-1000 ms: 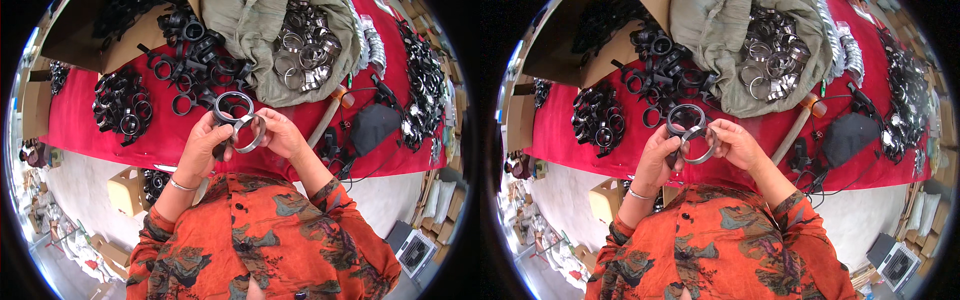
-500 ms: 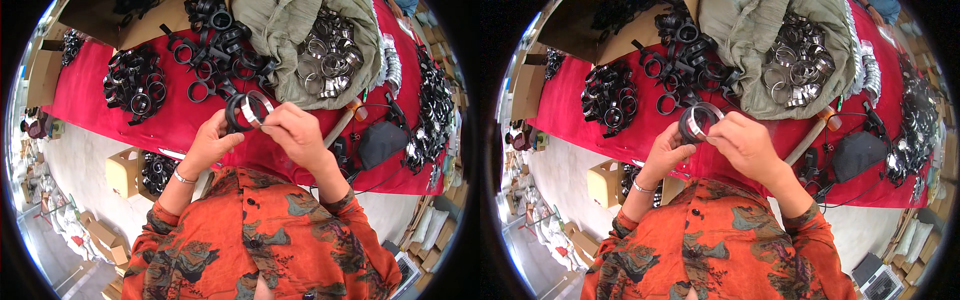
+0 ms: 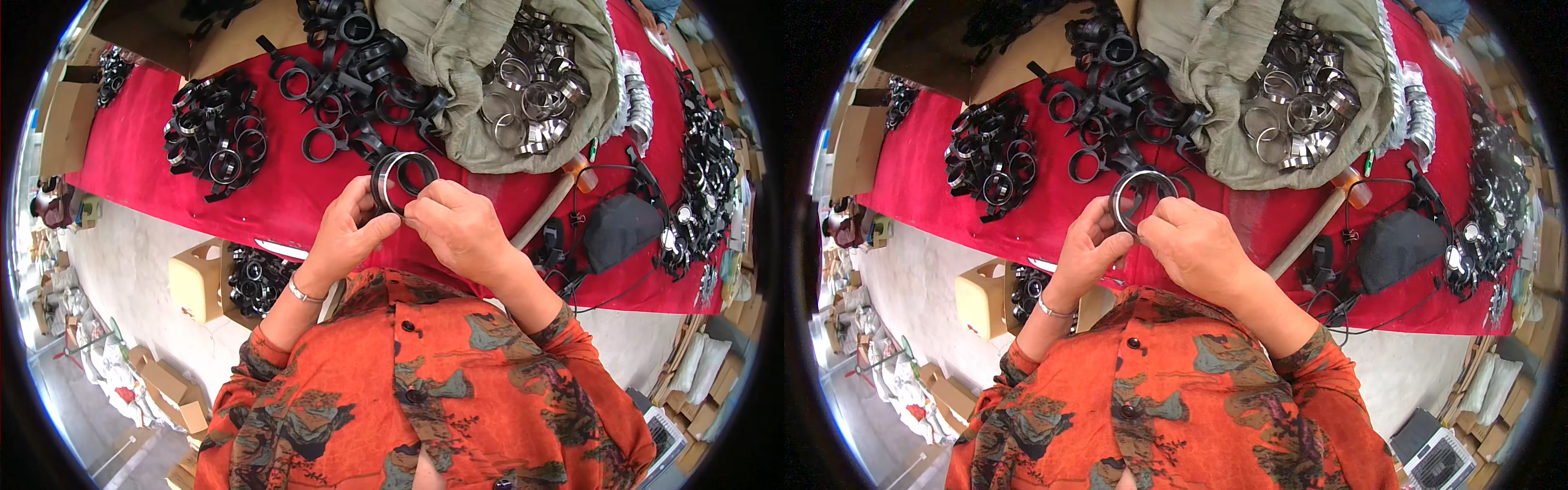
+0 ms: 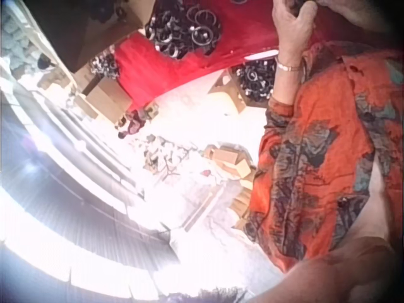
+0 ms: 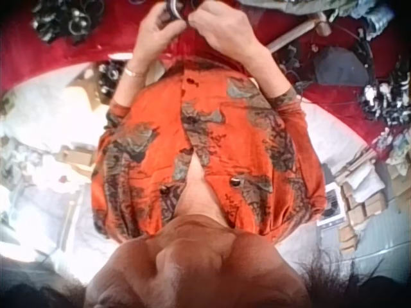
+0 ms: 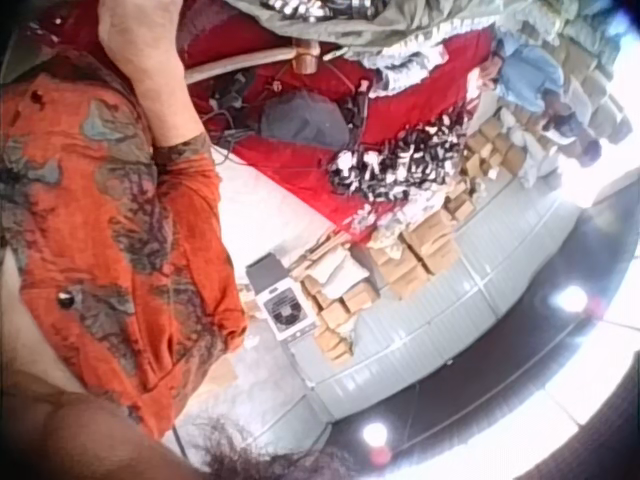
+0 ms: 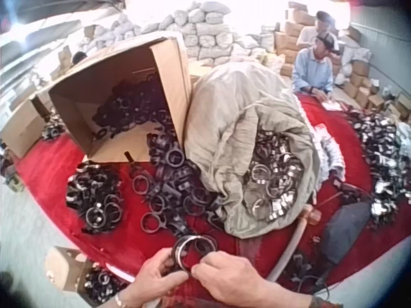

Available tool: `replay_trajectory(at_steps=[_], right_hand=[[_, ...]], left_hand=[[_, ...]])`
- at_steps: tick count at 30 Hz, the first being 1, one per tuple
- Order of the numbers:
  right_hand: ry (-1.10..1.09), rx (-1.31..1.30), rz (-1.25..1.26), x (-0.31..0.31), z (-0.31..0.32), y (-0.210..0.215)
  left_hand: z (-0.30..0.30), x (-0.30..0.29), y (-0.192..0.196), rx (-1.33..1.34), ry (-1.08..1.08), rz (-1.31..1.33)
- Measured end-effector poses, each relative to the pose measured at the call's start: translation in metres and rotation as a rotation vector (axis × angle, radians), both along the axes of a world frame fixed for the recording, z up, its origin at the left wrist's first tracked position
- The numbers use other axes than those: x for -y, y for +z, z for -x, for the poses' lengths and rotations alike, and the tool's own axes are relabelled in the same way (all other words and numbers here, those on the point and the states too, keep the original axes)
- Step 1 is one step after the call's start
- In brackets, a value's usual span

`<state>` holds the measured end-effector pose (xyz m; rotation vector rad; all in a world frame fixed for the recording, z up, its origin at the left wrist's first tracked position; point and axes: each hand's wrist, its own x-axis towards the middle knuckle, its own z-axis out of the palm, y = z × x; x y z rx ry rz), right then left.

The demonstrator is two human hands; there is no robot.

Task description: Assembling metal bands onto black plastic rings.

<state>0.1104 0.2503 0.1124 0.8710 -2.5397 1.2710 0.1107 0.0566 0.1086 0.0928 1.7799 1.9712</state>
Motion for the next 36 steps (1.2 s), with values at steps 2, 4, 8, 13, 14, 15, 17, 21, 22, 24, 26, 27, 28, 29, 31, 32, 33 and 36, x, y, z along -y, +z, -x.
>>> replay_trajectory(at_steps=[2, 4, 8, 13, 14, 15, 17, 21, 22, 24, 26, 27, 28, 29, 31, 32, 33, 36], right_hand=[[-0.004, -0.009, -0.009, 0.002, -0.002, 0.000], [0.014, 0.003, -0.005, 0.004, -0.003, 0.000], [-0.004, 0.006, 0.182, 0.006, -0.002, -0.001], [-0.333, 0.251, 0.356, -0.007, 0.012, -0.007], [-0.234, 0.625, 0.547, -0.006, 0.013, -0.005], [-0.122, 0.999, 0.732, -0.005, 0.013, -0.004], [-0.091, 1.029, 0.687, -0.002, 0.013, -0.005], [-0.111, 1.059, 0.777, 0.008, 0.016, -0.012], [-0.113, 1.047, 0.794, 0.011, 0.016, -0.016], [-0.125, 1.069, 0.792, 0.018, 0.020, -0.033], [-0.078, 1.155, 0.845, 0.027, 0.023, -0.041], [-0.059, 1.158, 0.844, 0.033, 0.021, -0.039], [-0.014, 1.145, 0.856, 0.038, 0.016, -0.034], [0.029, 1.132, 0.869, 0.045, 0.013, -0.030], [0.099, 1.185, 0.923, 0.053, 0.007, -0.041], [0.080, 1.187, 0.932, 0.057, 0.006, -0.048], [0.059, 1.189, 0.941, 0.061, 0.006, -0.054], [0.078, 1.360, 0.885, 0.083, 0.015, -0.084]], left_hand=[[-0.003, 0.000, -0.001, 0.027, -0.002, 0.000], [-0.006, -0.003, -0.002, -0.034, 0.073, 0.054], [-0.008, 0.000, -0.010, -0.006, 0.159, 0.076], [-0.010, 0.002, -0.007, 0.077, 0.141, -0.106], [-0.010, 0.002, -0.008, 0.074, 0.158, -0.141], [-0.010, 0.002, -0.008, 0.076, 0.158, -0.141], [-0.009, 0.005, -0.005, 0.104, 0.110, -0.169], [-0.008, 0.008, -0.001, 0.095, 0.135, -0.125], [-0.006, 0.010, -0.005, 0.111, 0.148, -0.088], [-0.002, 0.012, -0.011, 0.117, 0.161, -0.052], [-0.004, 0.018, -0.016, 0.210, 0.256, -0.062], [-0.005, 0.021, -0.018, 0.204, 0.272, -0.055], [-0.006, 0.023, -0.020, 0.212, 0.314, -0.073], [-0.007, 0.026, -0.023, 0.219, 0.355, -0.091], [-0.010, 0.029, -0.028, 0.223, 0.369, -0.062], [-0.011, 0.031, -0.033, 0.273, 0.385, -0.081], [-0.013, 0.035, -0.040, 0.323, 0.401, -0.102], [-0.009, 0.056, -0.065, 0.417, 0.453, -0.052]])
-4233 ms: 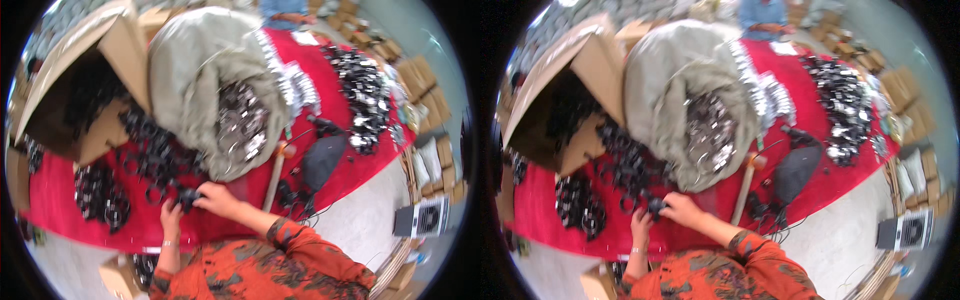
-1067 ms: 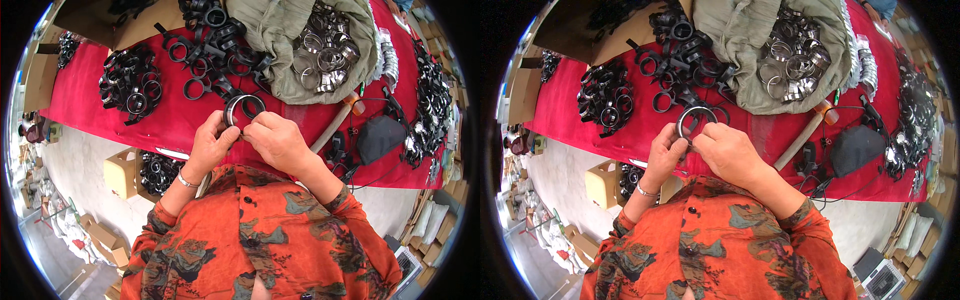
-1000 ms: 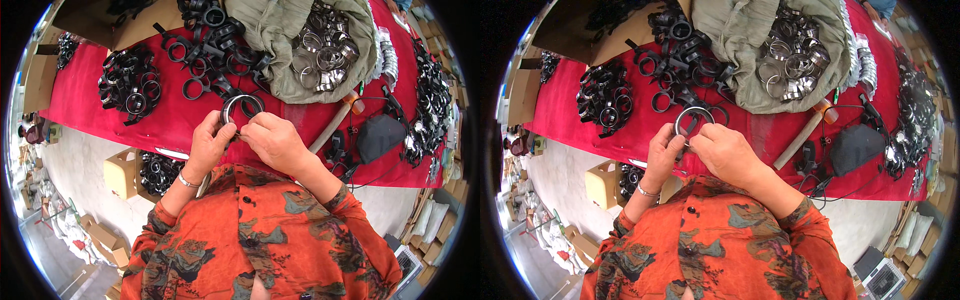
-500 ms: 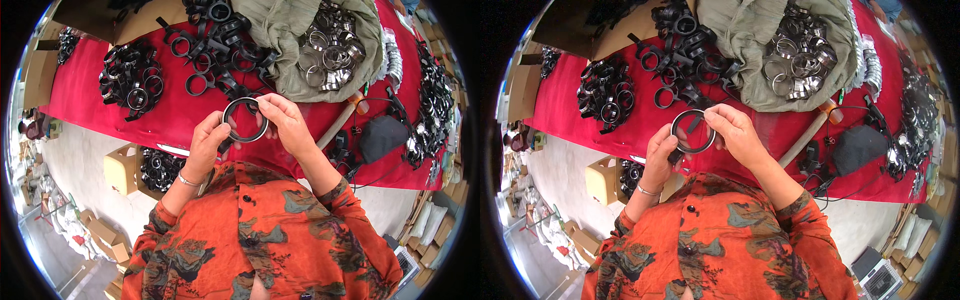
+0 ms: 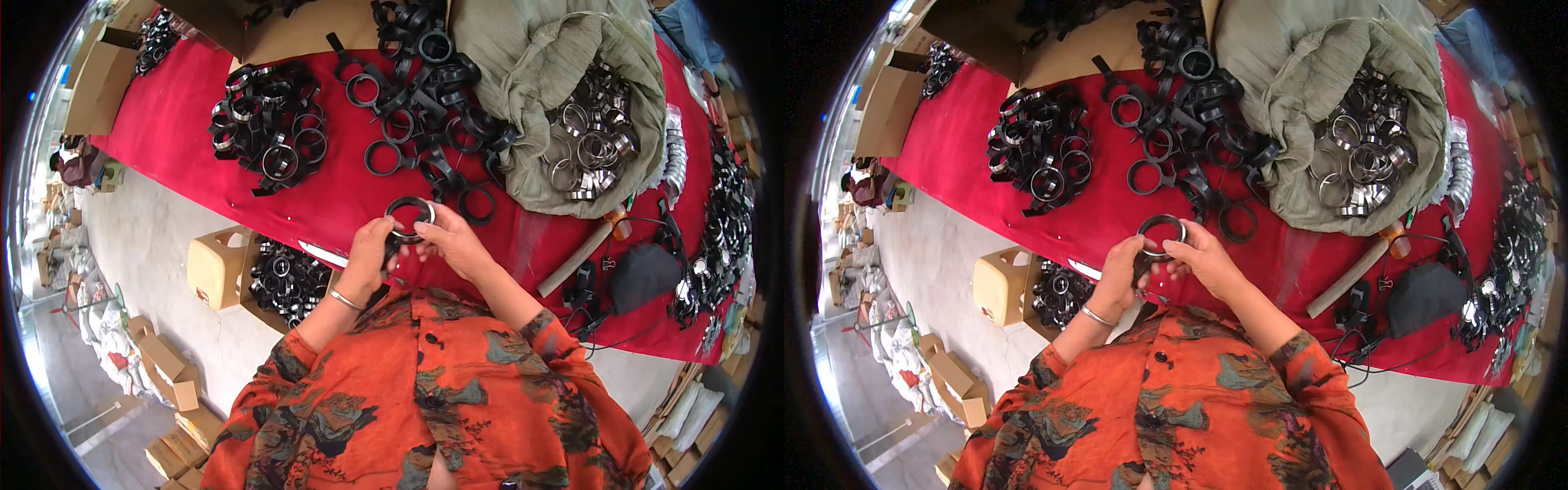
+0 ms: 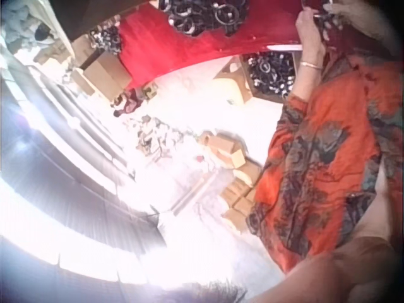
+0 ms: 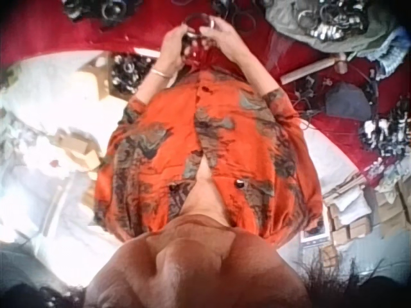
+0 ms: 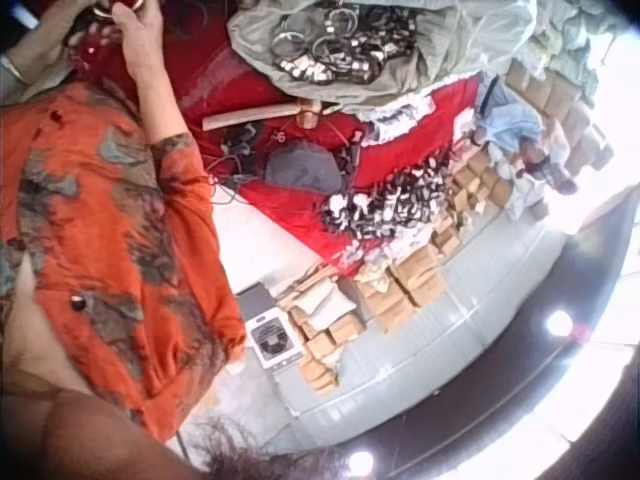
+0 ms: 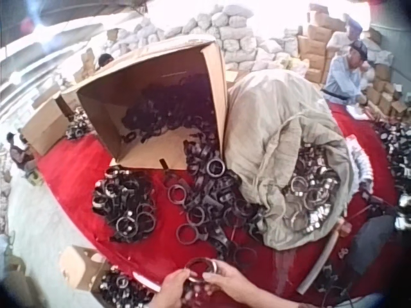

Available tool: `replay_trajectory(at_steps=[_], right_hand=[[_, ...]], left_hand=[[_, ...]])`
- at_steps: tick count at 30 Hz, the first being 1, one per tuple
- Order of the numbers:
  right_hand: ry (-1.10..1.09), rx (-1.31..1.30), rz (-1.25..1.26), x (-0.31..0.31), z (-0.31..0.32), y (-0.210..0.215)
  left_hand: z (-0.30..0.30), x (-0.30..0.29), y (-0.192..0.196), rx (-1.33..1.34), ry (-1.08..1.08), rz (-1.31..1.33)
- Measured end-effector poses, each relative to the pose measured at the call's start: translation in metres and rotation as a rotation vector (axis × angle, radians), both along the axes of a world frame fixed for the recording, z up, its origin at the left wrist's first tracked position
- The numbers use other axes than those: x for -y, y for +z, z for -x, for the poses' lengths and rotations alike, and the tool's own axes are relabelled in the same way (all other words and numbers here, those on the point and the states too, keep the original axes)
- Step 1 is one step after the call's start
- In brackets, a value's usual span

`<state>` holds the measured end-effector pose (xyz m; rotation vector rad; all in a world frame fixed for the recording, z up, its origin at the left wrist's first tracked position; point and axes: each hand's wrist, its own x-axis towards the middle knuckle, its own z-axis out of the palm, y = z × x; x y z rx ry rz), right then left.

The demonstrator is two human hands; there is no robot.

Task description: Assembling metal bands onto black plastic rings.

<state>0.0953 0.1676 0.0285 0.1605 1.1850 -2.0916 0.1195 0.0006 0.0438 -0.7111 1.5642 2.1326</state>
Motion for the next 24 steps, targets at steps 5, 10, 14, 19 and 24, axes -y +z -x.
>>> replay_trajectory(at_steps=[5, 10, 14, 19, 24], right_hand=[[0.050, 0.004, -0.137, 0.006, 0.019, -0.006], [-0.003, -0.372, -0.626, 0.010, 0.029, -0.022], [0.110, -1.085, -1.048, 0.042, 0.038, -0.020], [0.161, -1.198, -1.407, 0.079, 0.077, -0.052], [0.011, -1.178, -1.133, 0.060, 0.092, -0.047]], left_hand=[[0.065, 0.079, 0.006, -0.258, -0.004, 0.456], [0.152, 0.192, 0.042, -0.603, 0.012, 1.526], [0.144, 0.167, 0.041, -0.741, -0.010, 1.286], [0.086, 0.102, -0.024, -0.193, -0.293, 0.440], [0.054, 0.069, -0.037, -0.104, -0.405, 0.311]])
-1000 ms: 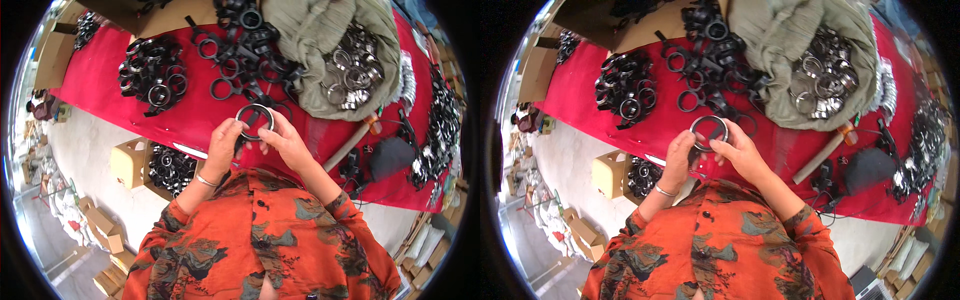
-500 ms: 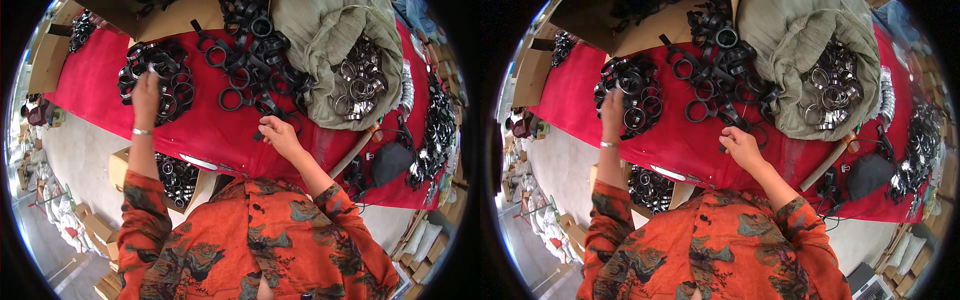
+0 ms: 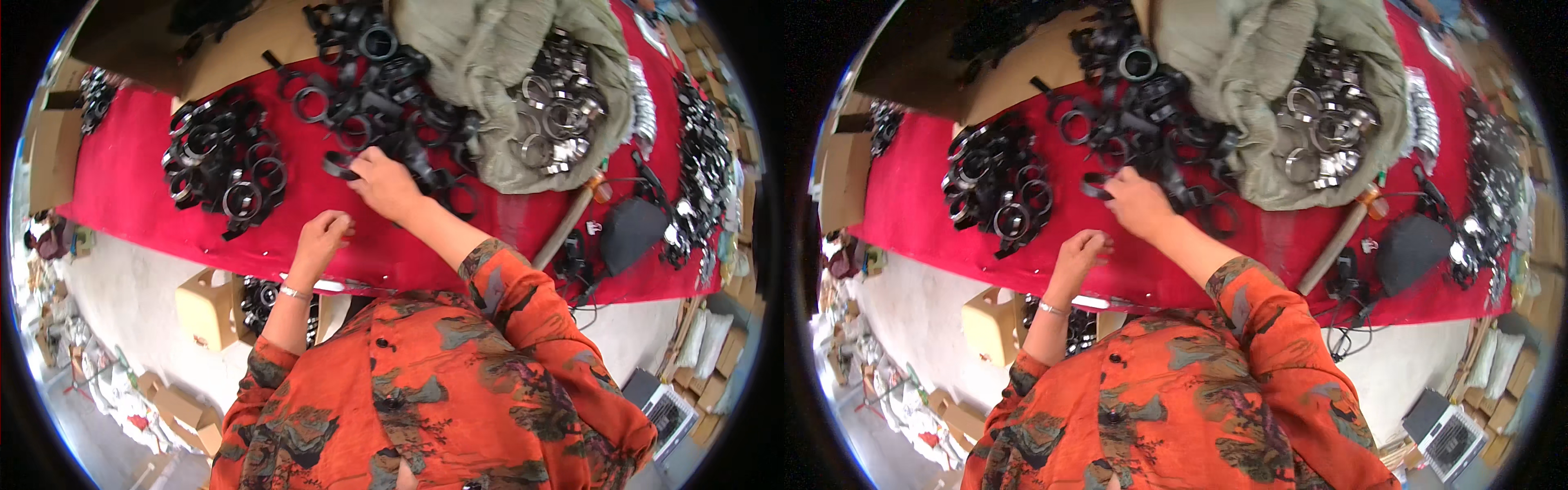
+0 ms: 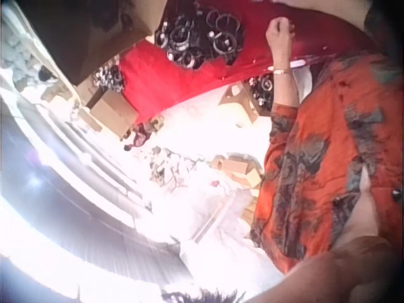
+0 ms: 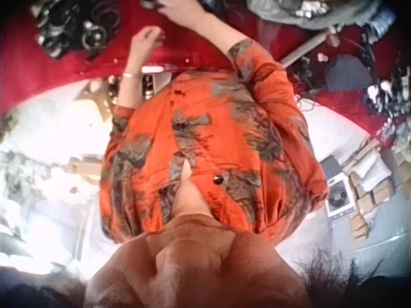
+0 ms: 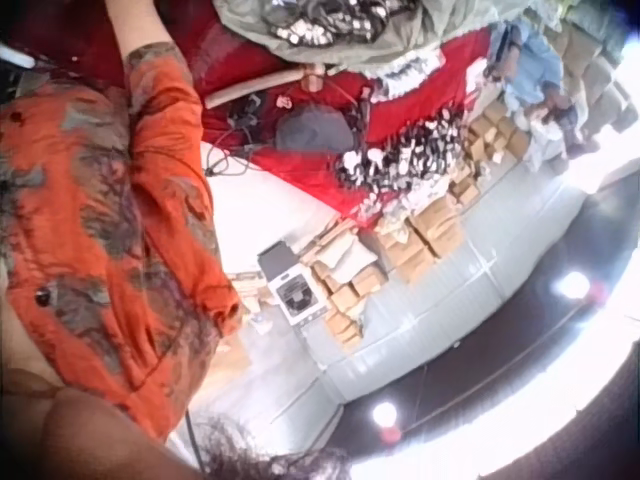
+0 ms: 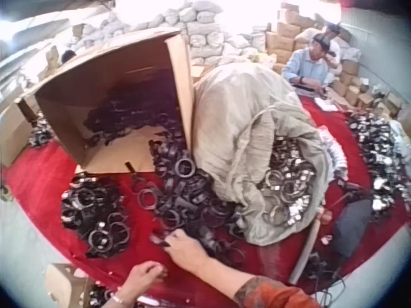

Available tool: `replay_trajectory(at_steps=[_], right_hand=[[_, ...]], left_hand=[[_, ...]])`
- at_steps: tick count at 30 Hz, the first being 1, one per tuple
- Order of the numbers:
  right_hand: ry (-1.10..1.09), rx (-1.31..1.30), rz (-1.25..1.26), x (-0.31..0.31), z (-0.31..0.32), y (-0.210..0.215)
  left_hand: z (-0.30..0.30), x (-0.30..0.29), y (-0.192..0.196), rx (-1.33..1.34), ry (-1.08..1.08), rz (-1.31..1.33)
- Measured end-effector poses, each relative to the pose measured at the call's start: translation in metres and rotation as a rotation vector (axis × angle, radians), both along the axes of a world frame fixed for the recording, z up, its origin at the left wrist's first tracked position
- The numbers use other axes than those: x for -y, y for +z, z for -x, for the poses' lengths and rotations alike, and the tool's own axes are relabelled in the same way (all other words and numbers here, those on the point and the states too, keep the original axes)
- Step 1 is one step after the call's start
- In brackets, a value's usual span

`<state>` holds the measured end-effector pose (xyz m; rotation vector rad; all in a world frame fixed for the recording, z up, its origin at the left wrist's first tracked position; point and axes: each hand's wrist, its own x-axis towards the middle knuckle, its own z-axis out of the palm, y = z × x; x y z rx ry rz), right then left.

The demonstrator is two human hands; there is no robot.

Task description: Assembling metal bands onto black plastic rings.

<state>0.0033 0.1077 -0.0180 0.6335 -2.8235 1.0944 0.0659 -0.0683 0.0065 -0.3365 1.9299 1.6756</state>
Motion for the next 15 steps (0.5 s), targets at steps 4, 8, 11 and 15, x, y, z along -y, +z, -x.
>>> replay_trajectory(at_steps=[4, 8, 11, 15], right_hand=[[0.098, 1.015, 1.284, -0.018, -0.011, 0.048], [0.029, 1.115, 1.516, -0.056, -0.033, 0.067], [0.002, 1.040, 1.528, -0.088, -0.048, 0.069], [-0.107, 1.005, 1.288, -0.128, -0.063, 0.075]], left_hand=[[-0.002, -0.031, 0.019, -0.210, 0.130, -0.311], [0.003, -0.061, 0.038, -0.260, -0.018, -0.278], [-0.001, -0.089, 0.043, -0.233, -0.105, -0.070], [0.001, -0.118, 0.038, -0.619, -0.265, 0.162]])
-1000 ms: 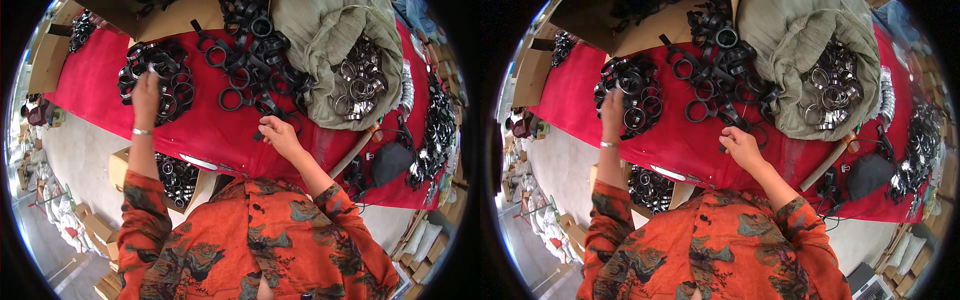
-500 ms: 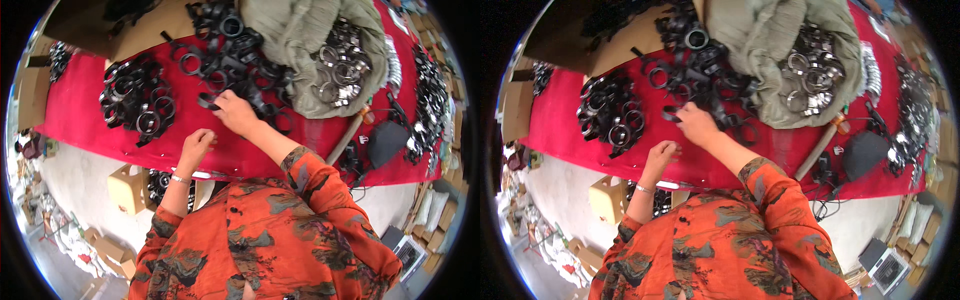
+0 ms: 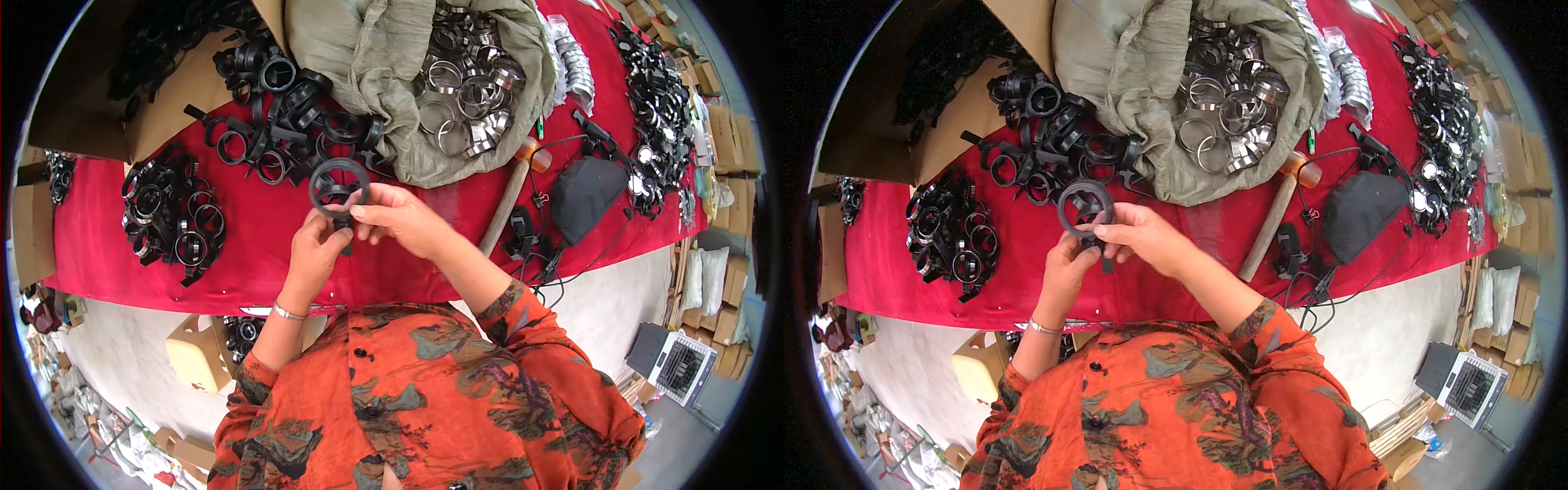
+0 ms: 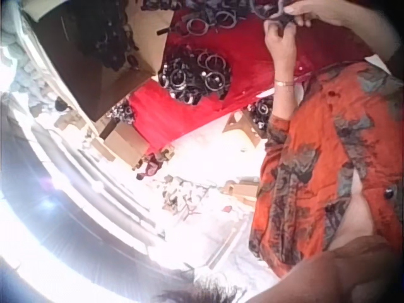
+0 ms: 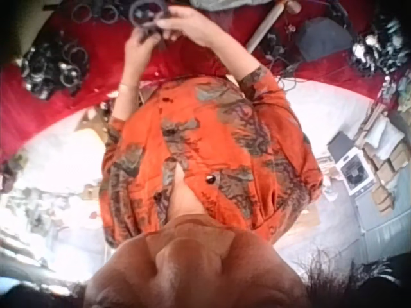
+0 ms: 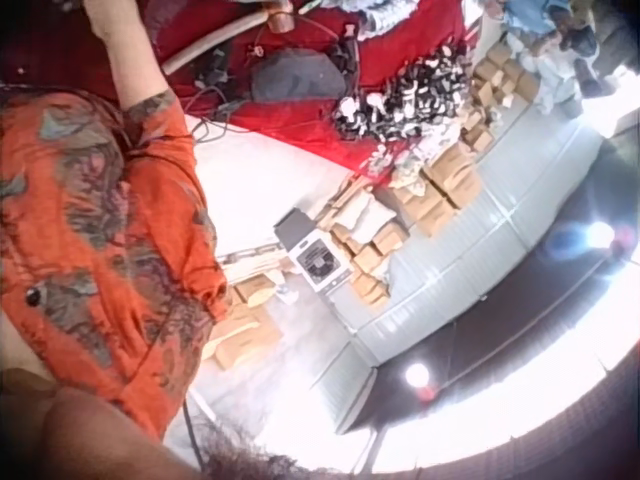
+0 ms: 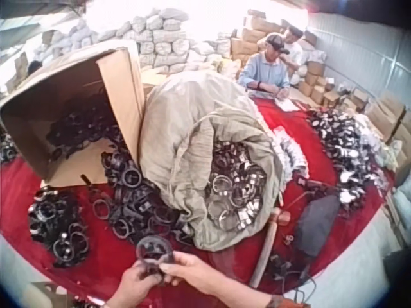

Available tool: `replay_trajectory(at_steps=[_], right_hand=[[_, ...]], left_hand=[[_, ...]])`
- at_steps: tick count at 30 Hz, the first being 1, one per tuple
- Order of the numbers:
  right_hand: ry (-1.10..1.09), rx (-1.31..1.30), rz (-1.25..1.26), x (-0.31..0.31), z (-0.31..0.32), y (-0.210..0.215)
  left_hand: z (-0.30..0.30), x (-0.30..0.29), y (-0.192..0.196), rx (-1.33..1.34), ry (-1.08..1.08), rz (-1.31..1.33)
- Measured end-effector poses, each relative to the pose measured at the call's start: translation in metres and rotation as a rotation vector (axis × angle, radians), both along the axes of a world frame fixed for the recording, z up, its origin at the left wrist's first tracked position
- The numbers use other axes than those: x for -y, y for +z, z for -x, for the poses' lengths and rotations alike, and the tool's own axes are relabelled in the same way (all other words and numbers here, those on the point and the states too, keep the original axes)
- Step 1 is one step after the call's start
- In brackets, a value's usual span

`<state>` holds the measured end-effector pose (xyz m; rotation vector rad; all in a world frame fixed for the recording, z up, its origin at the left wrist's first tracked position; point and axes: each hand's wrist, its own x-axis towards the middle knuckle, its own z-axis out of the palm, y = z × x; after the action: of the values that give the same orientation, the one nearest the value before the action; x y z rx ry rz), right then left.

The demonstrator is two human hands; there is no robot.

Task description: Assembling metal bands onto black plastic rings.

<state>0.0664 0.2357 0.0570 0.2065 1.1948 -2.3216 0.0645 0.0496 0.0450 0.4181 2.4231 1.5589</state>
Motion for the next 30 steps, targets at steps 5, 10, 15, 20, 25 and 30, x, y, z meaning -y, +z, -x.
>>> replay_trajectory(at_steps=[5, 10, 15, 20, 25, 30], right_hand=[[-0.474, -0.544, -1.325, -0.071, 0.026, -0.050], [-0.336, -0.559, -1.843, -0.112, 0.031, -0.108], [-0.314, -0.123, -0.353, -0.093, 0.018, -0.046], [-0.143, 0.007, 0.107, -0.068, -0.010, -0.013], [0.003, -0.194, -0.206, -0.039, -0.026, -0.012], [-0.207, -0.100, -0.116, -0.055, -0.023, -0.007]], left_hand=[[-0.005, -0.024, -0.008, 0.799, 0.142, -0.770], [-0.009, -0.027, -0.005, 0.823, 0.187, -0.827], [-0.017, -0.017, -0.013, 0.851, 0.241, -0.933], [-0.011, -0.047, 0.016, 0.722, 0.351, -0.915], [-0.011, -0.057, 0.013, 0.589, 0.319, -0.783], [-0.012, -0.035, 0.019, 0.563, 0.348, -0.799]])
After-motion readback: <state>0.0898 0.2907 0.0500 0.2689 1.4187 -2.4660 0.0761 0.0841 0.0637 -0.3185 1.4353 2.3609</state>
